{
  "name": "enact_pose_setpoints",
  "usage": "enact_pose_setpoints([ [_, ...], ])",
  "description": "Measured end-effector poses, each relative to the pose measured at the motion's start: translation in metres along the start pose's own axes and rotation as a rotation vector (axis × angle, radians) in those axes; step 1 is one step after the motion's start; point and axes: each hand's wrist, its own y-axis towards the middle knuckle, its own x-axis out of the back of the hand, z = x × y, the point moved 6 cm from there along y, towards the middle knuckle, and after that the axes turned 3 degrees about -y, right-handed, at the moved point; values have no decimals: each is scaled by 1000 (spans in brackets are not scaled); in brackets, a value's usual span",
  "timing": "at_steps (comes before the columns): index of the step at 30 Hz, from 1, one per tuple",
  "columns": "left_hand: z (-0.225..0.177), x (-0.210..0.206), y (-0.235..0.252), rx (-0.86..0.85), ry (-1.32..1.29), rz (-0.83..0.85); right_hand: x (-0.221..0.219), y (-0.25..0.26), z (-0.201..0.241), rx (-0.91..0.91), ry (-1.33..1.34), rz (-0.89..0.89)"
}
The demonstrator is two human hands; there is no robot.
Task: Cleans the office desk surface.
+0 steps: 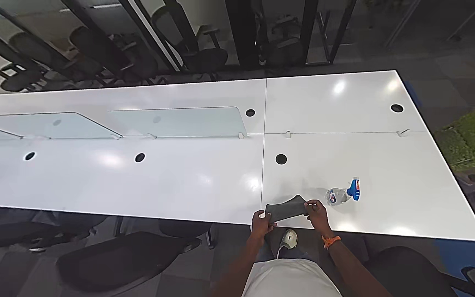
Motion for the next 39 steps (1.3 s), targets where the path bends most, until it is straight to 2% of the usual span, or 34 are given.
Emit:
enact_pose_setpoints([
  [3, 10, 1, -6, -34, 56, -7, 6, -12, -14, -64, -51, 4],
  [5, 3, -2, -1, -122, 147, 29, 7, -10, -17, -44, -68, 5],
  [8, -30, -13, 5, -254, 272, 92, 9, -2, 3, 17, -84, -21],
  [11, -71, -25, 3, -334, 255, 141, 11, 6, 28, 81, -38, -78],
  [14, -80, -26, 2, -368, 219, 161, 9, -1, 27, 127, 17, -119],
  [17, -42, -6, 20, -322, 218, 125, -3, -14, -10, 139, -62, -130],
  [18, -21, 6, 30, -300, 239, 100, -10, -16, -30, 150, -184, -114],
  [20, 28, 30, 57, -256, 306, 39, -24, -16, -77, 180, -623, -44],
  [22, 70, 50, 80, -223, 401, -19, -48, -12, -114, 249, -1000, 17],
  [23, 82, 57, 90, -213, 432, -43, -64, -8, -121, 328, -1086, 31],
  [27, 90, 69, 106, -167, 452, -61, -142, 19, -116, 574, -1199, 69],
  [29, 90, 81, 106, -162, 439, -45, -182, 34, -126, 524, -1317, 91],
  [32, 85, 109, 112, -178, 384, -17, -232, 40, -132, 486, -1415, 10],
  [35, 83, 165, 119, -193, 335, -77, -291, 21, -133, 471, -1439, -8],
  [39, 58, 248, 127, -229, 381, -188, -383, -2, -131, 507, -1431, 2],
])
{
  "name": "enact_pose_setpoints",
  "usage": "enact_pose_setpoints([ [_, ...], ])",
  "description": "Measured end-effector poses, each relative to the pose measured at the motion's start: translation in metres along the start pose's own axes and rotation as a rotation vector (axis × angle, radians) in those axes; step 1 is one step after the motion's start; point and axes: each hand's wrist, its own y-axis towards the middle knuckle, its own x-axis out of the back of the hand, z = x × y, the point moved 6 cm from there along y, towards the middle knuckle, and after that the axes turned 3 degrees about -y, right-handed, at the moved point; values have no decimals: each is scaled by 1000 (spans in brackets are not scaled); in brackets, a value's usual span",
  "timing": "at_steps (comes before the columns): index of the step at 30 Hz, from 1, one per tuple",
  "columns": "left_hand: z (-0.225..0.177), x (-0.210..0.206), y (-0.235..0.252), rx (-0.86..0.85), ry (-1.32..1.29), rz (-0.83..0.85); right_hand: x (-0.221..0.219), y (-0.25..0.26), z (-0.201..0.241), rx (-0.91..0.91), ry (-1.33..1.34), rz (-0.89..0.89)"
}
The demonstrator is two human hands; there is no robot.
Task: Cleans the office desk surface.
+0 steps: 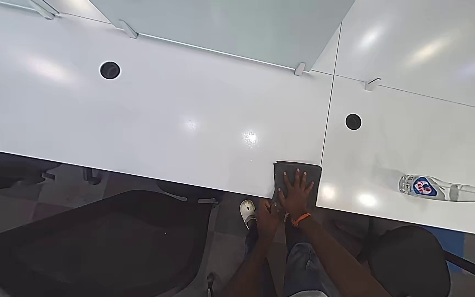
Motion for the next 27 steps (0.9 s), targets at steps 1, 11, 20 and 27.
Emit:
enact_pose_setpoints([
  [1, 0, 19, 7, -17, 4, -37, 0, 4, 24, 25, 11, -13],
  [11, -21, 80, 24, -41, 232, -139, 9, 24, 68, 358, 311, -16],
  [20, -73, -38, 48, -838, 573, 201, 5, 3, -73, 93, 210, -104],
  [27, -116, -101, 105, -1182, 707, 319, 14, 62, -73, 16, 260, -173],
])
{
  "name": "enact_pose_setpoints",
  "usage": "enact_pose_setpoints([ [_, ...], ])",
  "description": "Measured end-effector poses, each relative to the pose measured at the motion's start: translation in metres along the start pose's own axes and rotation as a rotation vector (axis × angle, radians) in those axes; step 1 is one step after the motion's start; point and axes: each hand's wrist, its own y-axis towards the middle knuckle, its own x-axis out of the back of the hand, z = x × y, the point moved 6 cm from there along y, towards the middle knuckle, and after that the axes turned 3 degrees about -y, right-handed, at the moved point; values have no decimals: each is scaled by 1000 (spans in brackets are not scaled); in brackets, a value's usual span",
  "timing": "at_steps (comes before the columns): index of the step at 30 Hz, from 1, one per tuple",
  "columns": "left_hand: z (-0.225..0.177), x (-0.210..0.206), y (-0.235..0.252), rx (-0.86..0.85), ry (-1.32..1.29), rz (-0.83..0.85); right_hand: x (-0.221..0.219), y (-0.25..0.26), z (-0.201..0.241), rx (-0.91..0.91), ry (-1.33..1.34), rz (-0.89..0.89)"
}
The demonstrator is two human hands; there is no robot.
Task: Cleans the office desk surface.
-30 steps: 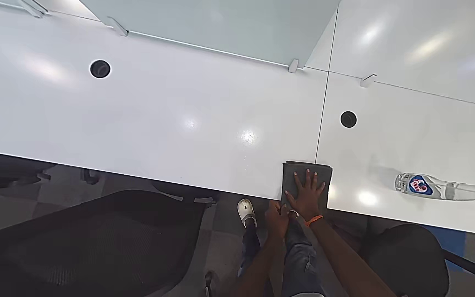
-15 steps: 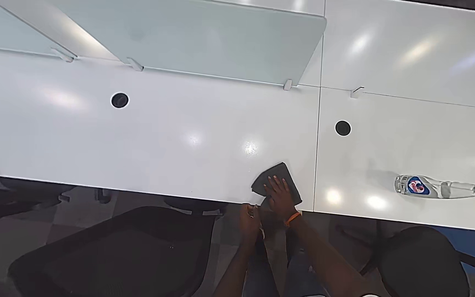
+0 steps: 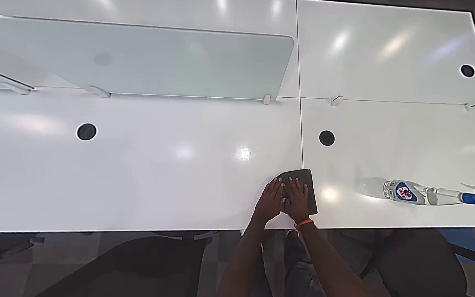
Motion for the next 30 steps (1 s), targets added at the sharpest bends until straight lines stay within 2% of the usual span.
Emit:
enact_pose_setpoints([
  [15, 1, -6, 5, 76, 156, 73, 3, 98, -15, 141, -29, 104],
  [19, -1, -1, 4, 59, 145, 36, 0, 132, -22, 171, -2, 66],
  [22, -2, 3, 2, 11, 106, -44, 1, 163, -27, 182, 23, -9],
  [25, 2, 11, -1, 34, 1, -133, 2, 183, -28, 107, -5, -36],
  [28, 14, 20, -19, 156, -131, -342, -1, 173, -16, -89, -31, -65],
  [30, 19, 38, -40, 233, -150, -479, -9, 141, 13, -157, -28, -95],
])
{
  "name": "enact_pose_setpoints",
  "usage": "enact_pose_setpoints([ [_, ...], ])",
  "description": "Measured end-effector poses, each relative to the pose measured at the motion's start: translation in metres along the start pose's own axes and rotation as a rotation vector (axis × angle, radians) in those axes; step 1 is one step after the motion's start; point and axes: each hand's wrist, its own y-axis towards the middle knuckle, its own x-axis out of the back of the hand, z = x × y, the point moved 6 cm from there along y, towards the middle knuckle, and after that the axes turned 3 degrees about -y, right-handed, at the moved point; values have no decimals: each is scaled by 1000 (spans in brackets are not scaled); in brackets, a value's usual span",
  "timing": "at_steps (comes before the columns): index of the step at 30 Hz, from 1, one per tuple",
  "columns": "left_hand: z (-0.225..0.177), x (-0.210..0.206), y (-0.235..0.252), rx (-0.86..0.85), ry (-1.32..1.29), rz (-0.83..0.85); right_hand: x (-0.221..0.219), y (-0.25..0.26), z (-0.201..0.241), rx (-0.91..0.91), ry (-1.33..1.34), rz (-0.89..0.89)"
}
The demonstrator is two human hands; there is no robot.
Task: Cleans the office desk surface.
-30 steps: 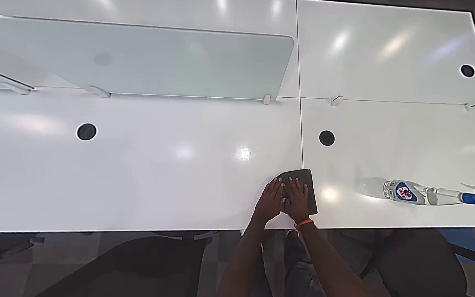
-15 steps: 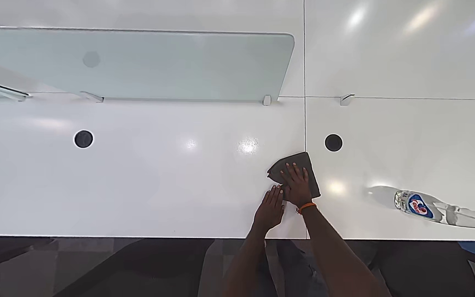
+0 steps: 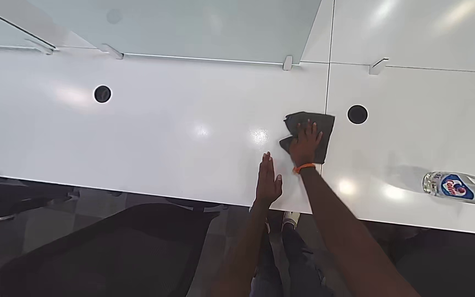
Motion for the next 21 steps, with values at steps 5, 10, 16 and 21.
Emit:
enact_pose_setpoints([
  [5, -2, 70, -18, 47, 5, -129, -9, -123, 99, 193, 116, 207],
  [10, -11, 94, -21, 82, 29, -186, -2, -213, 120, 514, 238, 362],
  [16, -11, 52, -21, 25, 106, 36, 18, -240, 21, 556, 61, 488],
  [21, -14, 0, -1, -127, 103, 301, 28, -213, -31, 301, -117, 329],
])
